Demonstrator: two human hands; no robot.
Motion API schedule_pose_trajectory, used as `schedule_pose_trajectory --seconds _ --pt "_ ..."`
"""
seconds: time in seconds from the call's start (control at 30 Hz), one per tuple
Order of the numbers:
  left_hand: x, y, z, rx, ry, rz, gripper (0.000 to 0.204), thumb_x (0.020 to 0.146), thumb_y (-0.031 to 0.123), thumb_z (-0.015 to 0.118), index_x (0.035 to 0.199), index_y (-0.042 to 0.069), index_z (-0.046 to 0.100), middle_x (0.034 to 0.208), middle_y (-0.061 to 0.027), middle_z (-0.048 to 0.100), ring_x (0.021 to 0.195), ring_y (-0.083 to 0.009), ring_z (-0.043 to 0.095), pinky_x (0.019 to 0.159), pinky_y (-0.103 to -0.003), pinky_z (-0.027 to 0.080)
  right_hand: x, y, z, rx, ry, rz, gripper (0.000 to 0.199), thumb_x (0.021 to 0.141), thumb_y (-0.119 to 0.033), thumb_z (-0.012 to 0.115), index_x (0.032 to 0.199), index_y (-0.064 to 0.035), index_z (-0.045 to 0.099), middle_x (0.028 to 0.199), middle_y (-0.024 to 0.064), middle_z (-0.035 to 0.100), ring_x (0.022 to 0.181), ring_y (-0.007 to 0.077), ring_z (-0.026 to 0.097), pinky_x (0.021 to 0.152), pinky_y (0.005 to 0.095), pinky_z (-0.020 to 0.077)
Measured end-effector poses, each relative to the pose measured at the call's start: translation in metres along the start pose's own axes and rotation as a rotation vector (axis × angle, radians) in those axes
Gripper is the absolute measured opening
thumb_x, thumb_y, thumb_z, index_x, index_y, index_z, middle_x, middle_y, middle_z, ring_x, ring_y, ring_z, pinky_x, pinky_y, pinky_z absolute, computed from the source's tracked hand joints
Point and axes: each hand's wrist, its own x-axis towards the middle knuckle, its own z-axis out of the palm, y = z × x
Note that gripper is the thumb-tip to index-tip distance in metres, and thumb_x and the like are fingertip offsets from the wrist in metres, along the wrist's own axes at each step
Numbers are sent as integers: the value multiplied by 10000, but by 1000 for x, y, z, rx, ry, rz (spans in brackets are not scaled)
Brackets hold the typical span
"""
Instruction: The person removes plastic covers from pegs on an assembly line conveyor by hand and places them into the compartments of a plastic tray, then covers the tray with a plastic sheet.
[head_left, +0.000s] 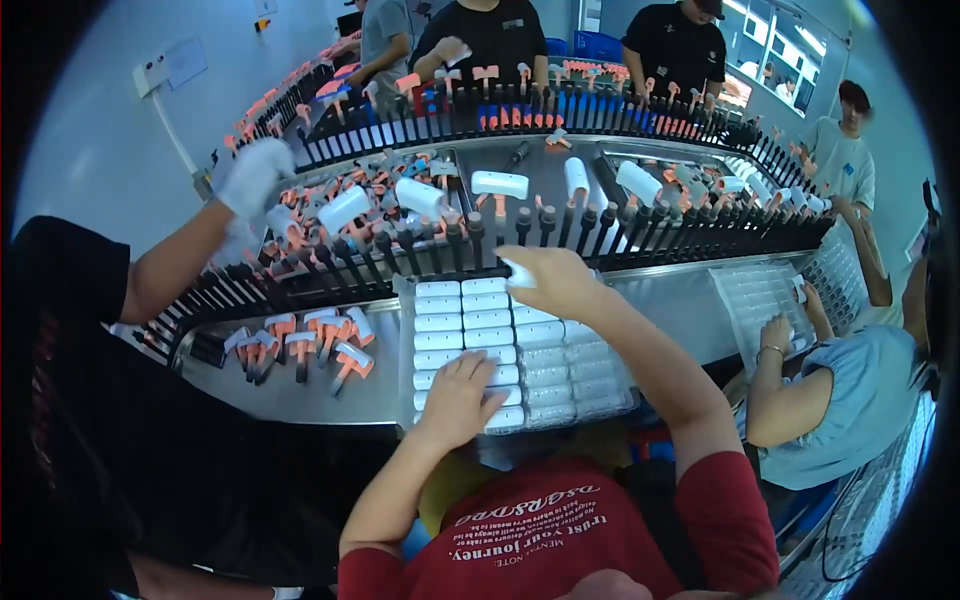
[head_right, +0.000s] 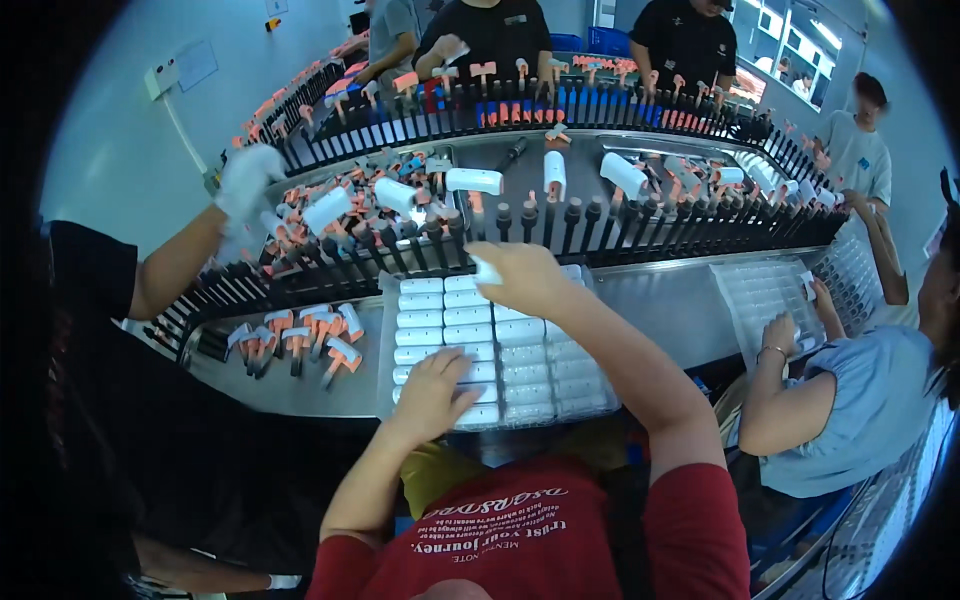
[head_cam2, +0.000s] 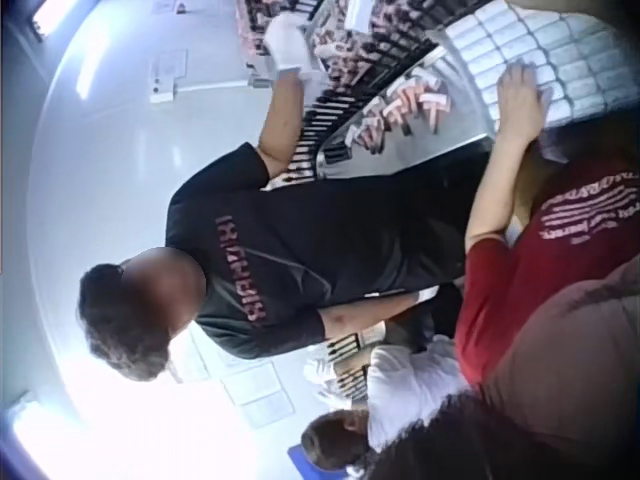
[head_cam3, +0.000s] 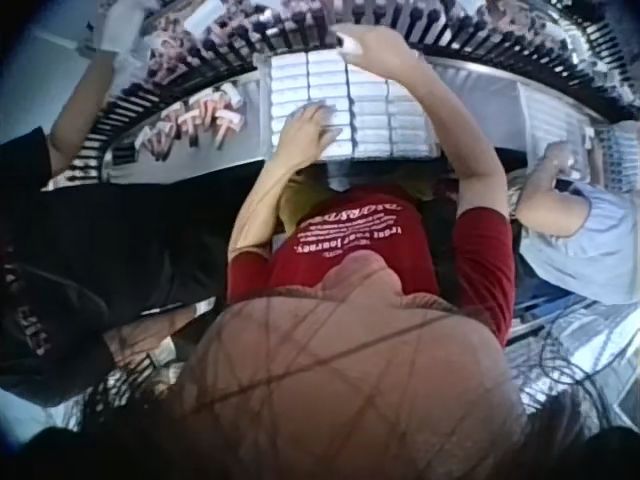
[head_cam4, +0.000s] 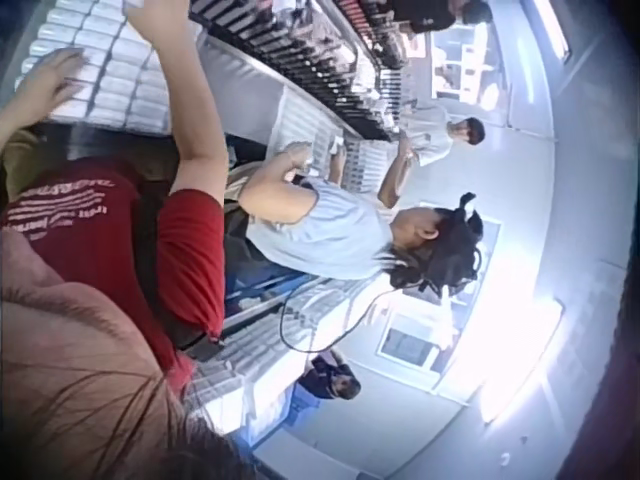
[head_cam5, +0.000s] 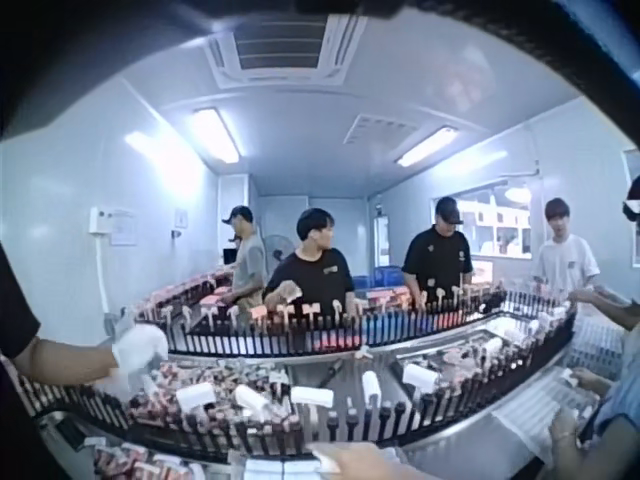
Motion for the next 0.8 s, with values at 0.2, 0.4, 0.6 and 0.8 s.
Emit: schedule_pose_trajectory --seconds 0.2,0.4,0.6,0.8 --pt "60 0 7 108 -64 79 299 796 185 646 1049 34 598 981 -143 617 933 -326 590 804 -416 479 -85 61 -2 -227 -126 152 356 717 -184 661 1056 -84 618 991 143 626 965 335 599 806 437 491" --pt "115 -6 52 342 -138 162 222 723 87 638 943 61 647 926 -79 632 894 -267 630 722 -389 533 -97 63 18 -375 -266 118 241 672 -149 697 901 -83 657 961 90 601 988 300 584 824 455 458" --pt "138 2 27 245 -327 172 347 688 209 698 982 55 596 909 -151 659 870 -335 648 753 -435 523 -113 80 17 -285 -103 72 360 697 -213 726 1014 -89 612 991 112 596 1009 291 577 834 461 442" --pt "186 18 -58 -56 105 83 453 729 190 724 1132 47 575 936 -180 663 874 -340 648 770 -400 505 -159 73 -11 259 333 396 368 787 -214 702 1086 -40 575 975 165 643 864 297 644 772 392 500"
